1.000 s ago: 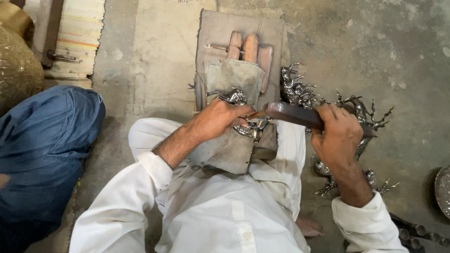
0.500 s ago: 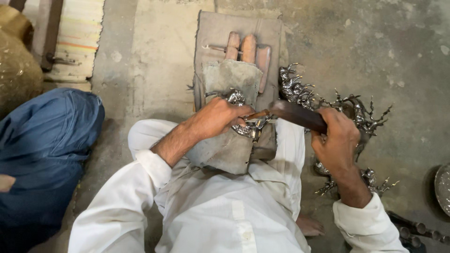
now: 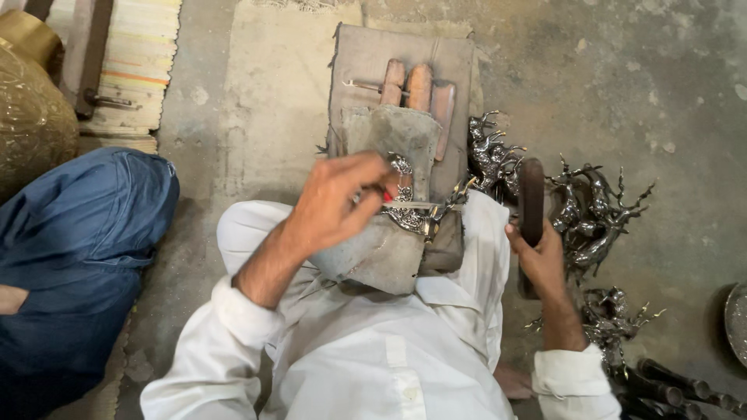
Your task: The person sits cross-legged on the floor and files the surface of a silver-toned cast animal figurine clamped to a lap cushion, using a flat file in repeated strokes. They reposition the figurine, use a small punch-like tool on its details, and continue filing, with many finished figurines lying on the floor beside them.
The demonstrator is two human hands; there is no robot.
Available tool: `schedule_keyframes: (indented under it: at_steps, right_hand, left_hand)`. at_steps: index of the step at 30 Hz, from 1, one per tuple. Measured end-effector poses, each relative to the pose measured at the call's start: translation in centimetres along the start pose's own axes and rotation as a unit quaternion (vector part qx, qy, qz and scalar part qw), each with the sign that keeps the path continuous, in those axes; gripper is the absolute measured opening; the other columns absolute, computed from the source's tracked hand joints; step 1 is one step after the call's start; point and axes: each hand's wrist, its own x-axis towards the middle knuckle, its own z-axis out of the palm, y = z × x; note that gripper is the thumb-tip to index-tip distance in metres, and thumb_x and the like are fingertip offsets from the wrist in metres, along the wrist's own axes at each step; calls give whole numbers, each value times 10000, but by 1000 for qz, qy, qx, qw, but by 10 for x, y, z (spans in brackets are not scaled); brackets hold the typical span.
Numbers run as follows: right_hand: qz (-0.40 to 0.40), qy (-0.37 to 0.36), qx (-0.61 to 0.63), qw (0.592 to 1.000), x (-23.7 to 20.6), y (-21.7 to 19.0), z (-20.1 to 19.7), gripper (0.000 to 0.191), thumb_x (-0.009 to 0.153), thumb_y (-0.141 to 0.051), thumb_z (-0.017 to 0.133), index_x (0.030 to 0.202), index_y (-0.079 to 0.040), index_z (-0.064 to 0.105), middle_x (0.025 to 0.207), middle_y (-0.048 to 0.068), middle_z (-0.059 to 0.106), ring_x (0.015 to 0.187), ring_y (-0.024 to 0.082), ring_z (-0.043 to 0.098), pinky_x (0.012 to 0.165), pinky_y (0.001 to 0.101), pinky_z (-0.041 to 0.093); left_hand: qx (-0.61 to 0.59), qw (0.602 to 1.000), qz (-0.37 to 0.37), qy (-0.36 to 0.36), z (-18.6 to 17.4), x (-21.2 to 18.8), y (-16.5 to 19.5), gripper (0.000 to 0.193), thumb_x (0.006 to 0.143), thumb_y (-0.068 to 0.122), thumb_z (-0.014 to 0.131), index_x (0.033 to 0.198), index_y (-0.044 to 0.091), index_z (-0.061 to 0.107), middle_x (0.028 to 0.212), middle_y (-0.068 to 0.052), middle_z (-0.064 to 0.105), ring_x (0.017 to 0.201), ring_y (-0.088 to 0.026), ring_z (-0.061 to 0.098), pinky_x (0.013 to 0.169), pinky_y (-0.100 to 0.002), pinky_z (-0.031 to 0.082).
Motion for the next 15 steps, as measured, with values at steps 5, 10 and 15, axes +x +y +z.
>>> schedule_keyframes:
  at_steps: [5, 10, 15]
  right_hand:
    - [152, 42, 11, 987, -30, 54, 16, 440, 1022, -384, 669, 1075, 51, 639, 764, 71, 641, 660, 163, 571, 565, 352, 468]
    - [195, 9, -143, 970, -63, 75, 22, 464, 956, -225, 595, 1335, 43, 607, 1125, 232, 727, 918, 316, 719, 797, 431, 573]
    - [173, 21, -164, 971, -78, 84, 26, 427, 976, -243, 614, 1314, 18, 629, 1212, 227, 710, 1065, 325, 675, 940, 443, 506]
  left_hand:
    - [17, 973, 227, -40, 25, 11, 78, 203, 948, 61, 718, 1135, 127, 761, 1010, -45, 662, 761, -133, 649, 593, -250, 505]
    - [-32, 940, 310, -139, 27, -13, 122, 81, 1002, 2, 618, 1053, -56, 644, 1005, -123, 609, 777, -178, 581, 679, -322, 512]
    - [-115, 943, 266, -162, -8, -38, 111, 98, 980, 75, 692, 1006, -13, 658, 872, -71, 586, 712, -192, 526, 563, -356, 438]
